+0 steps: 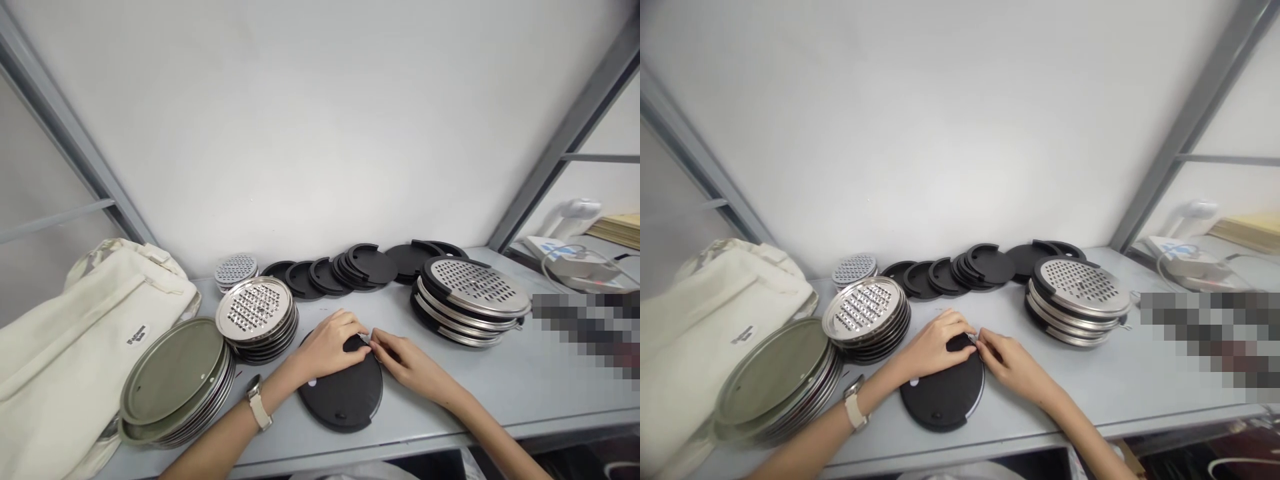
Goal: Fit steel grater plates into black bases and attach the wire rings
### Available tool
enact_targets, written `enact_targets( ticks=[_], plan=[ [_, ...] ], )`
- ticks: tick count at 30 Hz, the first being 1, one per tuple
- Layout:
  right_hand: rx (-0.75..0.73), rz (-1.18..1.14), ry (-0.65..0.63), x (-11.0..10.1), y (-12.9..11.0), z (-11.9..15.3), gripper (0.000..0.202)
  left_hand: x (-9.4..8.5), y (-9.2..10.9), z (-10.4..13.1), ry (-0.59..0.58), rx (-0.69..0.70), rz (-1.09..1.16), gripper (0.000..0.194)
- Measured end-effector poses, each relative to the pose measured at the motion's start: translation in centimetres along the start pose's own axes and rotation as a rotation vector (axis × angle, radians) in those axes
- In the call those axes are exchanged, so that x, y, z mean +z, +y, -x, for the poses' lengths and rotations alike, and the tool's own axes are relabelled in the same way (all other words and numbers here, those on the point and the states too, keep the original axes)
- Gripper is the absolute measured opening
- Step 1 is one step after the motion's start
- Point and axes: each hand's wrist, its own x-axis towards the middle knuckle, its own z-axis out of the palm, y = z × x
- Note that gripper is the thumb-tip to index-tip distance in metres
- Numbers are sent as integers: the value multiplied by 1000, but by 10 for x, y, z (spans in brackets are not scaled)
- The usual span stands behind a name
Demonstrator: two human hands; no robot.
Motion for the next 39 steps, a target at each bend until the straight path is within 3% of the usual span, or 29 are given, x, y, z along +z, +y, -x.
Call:
enact_targets(
  ticks=[26, 33, 39],
  plan=[
    [22, 24, 61, 4, -2, -1, 32, 1, -1, 0, -21, 68, -69, 16],
    [13, 26, 50, 3, -2, -2, 33, 1, 3, 3, 0, 32, -144, 50],
    [14, 23, 48, 4, -1, -2, 32, 2, 4, 3, 43, 55, -161, 39]
  ],
)
